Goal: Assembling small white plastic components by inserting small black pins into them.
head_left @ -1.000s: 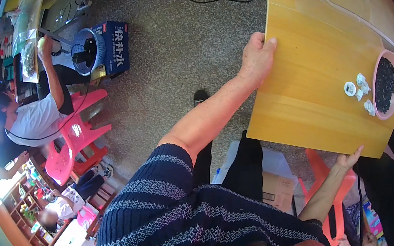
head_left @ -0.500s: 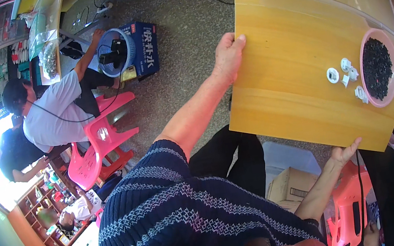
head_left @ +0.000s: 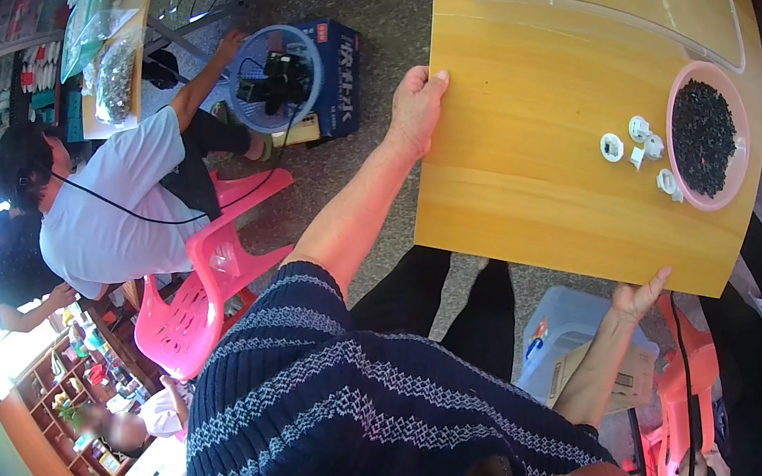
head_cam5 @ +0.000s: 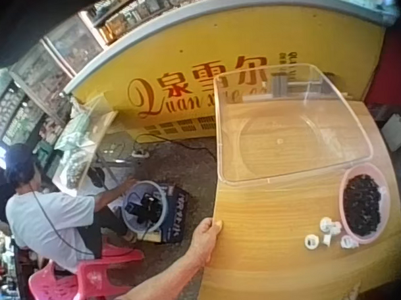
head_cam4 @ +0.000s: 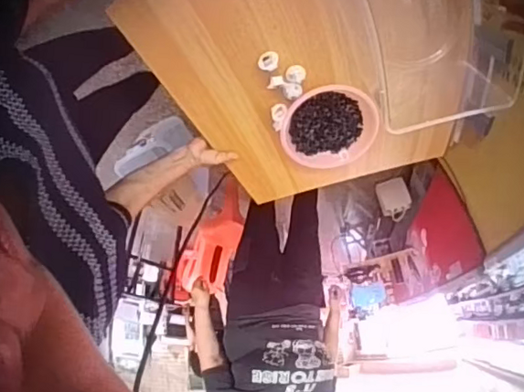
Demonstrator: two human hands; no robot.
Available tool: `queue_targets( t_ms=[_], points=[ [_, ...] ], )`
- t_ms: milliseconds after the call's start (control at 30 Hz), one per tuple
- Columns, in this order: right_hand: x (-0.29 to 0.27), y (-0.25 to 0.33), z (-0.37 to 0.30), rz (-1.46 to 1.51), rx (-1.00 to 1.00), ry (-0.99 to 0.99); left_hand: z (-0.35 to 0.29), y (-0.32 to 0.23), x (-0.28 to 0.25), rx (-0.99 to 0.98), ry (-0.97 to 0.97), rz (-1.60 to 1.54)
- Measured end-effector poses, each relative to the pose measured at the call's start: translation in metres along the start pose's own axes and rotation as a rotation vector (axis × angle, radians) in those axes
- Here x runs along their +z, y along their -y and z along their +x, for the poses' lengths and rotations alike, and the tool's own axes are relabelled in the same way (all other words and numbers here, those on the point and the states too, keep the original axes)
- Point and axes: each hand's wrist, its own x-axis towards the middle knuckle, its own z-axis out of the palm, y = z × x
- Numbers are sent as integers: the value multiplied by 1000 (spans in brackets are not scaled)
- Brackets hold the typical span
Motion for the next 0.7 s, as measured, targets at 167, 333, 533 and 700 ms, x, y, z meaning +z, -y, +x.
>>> queue_targets(
  t_ms=[167,333,533,700],
  points=[
    [28,7,-50,-5,28,9,-29,-41,-29,37,10,-38],
    [61,5,-94,17,-4,-6,-51,-75,-54,81,21,-47],
    [93,17,-123,-22,-71,-4,-53,-110,-53,72,71,-57],
    [114,24,-151,-8,-98,13,-66,-143,-54,80,135,-75]
  ],
)
